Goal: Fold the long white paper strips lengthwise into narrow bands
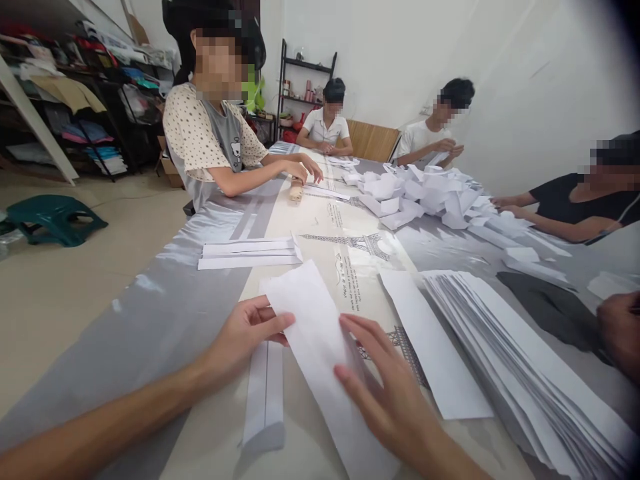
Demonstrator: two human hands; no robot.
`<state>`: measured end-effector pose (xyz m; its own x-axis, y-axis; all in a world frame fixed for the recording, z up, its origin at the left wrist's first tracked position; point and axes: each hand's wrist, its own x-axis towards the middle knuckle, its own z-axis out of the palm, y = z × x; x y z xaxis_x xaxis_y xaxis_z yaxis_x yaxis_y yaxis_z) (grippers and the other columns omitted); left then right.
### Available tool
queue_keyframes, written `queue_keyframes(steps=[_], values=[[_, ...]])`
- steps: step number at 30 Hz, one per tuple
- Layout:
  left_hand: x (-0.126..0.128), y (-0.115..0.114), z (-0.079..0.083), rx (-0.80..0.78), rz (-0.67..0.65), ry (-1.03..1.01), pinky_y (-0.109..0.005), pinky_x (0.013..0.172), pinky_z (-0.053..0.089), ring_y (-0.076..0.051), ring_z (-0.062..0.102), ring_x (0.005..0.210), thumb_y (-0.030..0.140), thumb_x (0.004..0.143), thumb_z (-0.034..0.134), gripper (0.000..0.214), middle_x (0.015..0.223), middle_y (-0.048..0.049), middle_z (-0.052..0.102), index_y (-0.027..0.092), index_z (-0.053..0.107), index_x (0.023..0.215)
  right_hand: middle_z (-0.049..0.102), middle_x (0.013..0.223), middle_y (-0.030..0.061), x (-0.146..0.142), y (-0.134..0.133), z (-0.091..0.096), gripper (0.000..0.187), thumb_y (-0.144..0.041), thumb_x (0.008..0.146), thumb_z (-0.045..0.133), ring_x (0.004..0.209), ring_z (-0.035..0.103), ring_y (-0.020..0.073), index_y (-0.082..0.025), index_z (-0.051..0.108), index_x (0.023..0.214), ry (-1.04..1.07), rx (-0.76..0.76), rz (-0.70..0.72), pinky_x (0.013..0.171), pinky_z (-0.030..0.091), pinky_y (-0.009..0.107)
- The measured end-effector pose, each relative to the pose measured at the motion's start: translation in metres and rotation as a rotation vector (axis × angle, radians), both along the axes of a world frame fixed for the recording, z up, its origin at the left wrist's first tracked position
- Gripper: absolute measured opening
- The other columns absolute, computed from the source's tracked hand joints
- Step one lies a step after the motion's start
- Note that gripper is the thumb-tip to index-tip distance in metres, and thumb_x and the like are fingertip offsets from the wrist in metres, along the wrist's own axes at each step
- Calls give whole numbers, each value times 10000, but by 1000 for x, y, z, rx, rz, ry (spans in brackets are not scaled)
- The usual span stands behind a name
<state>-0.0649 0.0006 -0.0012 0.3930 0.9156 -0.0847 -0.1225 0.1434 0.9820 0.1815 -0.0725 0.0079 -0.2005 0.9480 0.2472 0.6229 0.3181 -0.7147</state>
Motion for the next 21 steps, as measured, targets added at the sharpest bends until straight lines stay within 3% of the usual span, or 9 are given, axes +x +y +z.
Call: queue_keyframes(steps=[3,5,10,12,14,17,19,21], values=[[7,-10,4,-3,10,-13,-355,767,611,-232,730,827,381,868,771,225,929,-70,784,184,739,973,560,1451,102,-7,-7,6,625,-373,942,654,1276,571,324,-301,419,1516,45,-141,125,1029,523,476],[9,-14,6,3,17,-10,-373,807,612,-250,734,876,410,867,772,247,941,-71,776,185,731,959,625,1389,76,-9,-8,11,568,-336,961,629,1209,624,299,-312,452,1500,169,-277,190,1002,538,462],[9,-12,9,53,150,68,-344,902,574,-255,679,1100,422,804,835,527,1177,-49,711,269,596,1248,719,1226,72,-9,-6,20,334,-389,1007,589,1052,726,259,-257,630,1311,517,-629,285,919,582,420],[7,-7,9,-5,118,66,-331,868,572,-238,690,1055,438,835,803,588,1160,-42,713,296,534,1338,718,1250,94,-9,-5,19,343,-413,991,617,1047,740,263,-239,636,1286,637,-742,326,878,599,406],[3,-2,11,-48,51,53,-296,791,565,-205,710,906,449,872,763,512,1004,-20,734,283,564,1313,731,1228,96,-8,-2,17,351,-433,971,644,1033,743,257,-236,650,1262,673,-821,365,850,600,388],[-4,8,15,0,17,102,-240,686,523,-164,685,747,432,857,777,339,861,4,723,233,668,1109,745,940,43,-4,4,13,295,-478,972,618,819,703,194,-206,733,991,474,-756,316,730,549,315],[-9,14,16,31,49,167,-237,678,510,-170,686,753,438,842,786,303,893,-12,738,206,697,1014,627,747,-3,2,9,11,378,-494,982,587,668,564,142,-184,687,789,314,-658,247,604,434,265],[-15,19,15,27,81,212,-253,715,515,-191,698,791,469,837,778,327,917,-32,751,188,715,994,502,688,-29,8,15,9,416,-498,985,573,616,434,118,-180,614,719,239,-614,205,540,310,253]])
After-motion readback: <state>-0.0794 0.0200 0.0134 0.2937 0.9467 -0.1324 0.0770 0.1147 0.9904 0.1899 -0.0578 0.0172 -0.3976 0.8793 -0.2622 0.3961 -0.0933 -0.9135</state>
